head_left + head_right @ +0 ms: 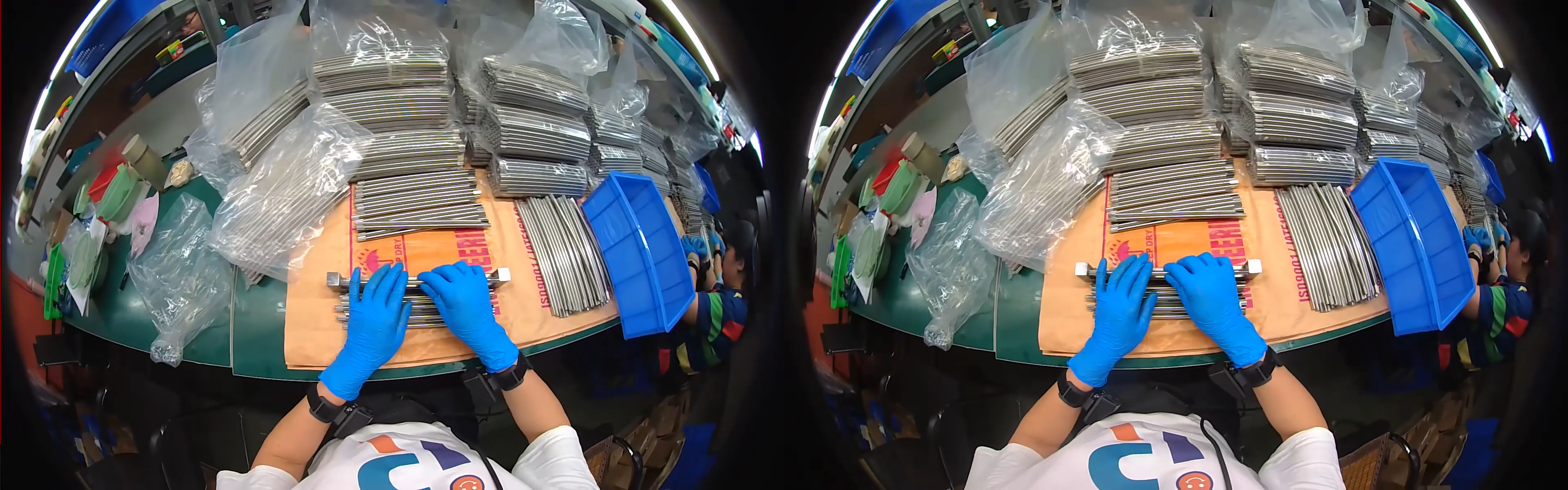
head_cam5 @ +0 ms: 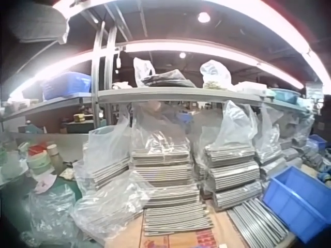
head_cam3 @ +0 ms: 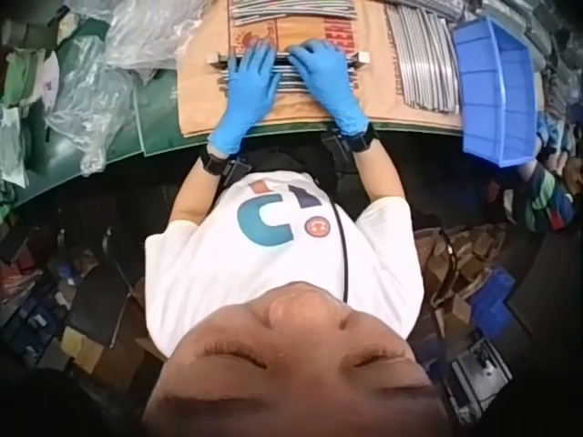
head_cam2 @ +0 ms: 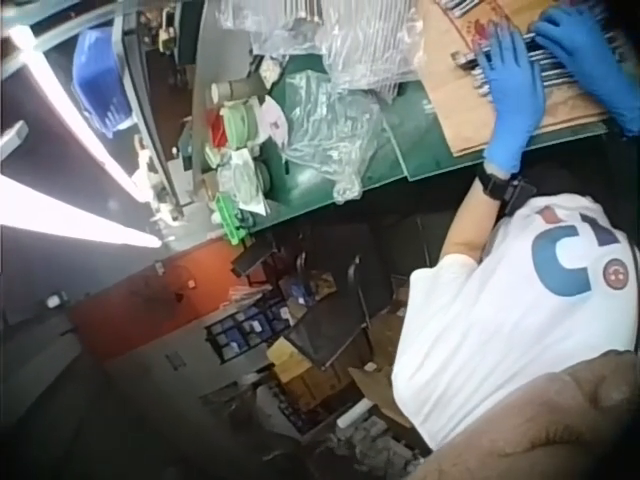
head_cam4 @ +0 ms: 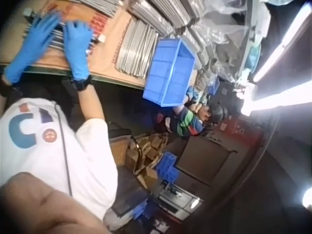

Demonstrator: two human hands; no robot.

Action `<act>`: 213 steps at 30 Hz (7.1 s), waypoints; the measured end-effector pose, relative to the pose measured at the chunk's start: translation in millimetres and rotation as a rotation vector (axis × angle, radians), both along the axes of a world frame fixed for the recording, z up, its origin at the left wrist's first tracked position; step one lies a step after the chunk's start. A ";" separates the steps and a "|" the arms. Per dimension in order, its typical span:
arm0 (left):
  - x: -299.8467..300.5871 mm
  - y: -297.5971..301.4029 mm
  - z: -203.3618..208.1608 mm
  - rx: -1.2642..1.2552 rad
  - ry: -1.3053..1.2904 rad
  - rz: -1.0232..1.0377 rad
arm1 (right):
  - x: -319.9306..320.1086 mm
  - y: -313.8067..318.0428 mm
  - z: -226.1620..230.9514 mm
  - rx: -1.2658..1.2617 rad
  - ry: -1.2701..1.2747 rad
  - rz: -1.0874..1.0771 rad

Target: The person places metal rods into a metal jig by hand, removes them, and then puts the rods into a blue bin. After moving the bin aside, the person continues placing more metal rods into the jig.

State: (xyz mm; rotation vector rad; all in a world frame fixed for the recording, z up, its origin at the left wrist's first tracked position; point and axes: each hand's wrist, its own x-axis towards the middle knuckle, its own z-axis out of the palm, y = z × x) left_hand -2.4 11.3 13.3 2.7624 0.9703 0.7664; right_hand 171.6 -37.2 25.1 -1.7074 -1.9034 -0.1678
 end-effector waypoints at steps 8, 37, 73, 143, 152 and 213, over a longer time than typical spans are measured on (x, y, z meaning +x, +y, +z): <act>-5.2 1.0 -4.7 -0.013 -0.154 -0.041 | 13.2 28.3 13.7 -0.146 -0.023 0.103; 2.3 -0.6 -6.7 0.007 0.099 -0.047 | 14.4 -6.4 -0.3 0.002 -0.004 0.036; -5.0 -4.1 0.2 -0.013 -0.174 -0.139 | 13.2 5.1 9.8 -0.182 -0.154 -0.097; -0.3 -3.2 -1.6 -0.032 -0.088 -0.012 | 0.8 0.8 -1.1 -0.033 -0.014 0.036; 1.6 4.6 -9.6 0.012 -0.176 -0.011 | 0.3 -4.8 19.2 -0.191 -0.047 0.115; -0.8 -1.1 -12.9 -0.014 -0.226 -0.052 | 69.6 94.2 9.9 -0.317 -0.368 -0.124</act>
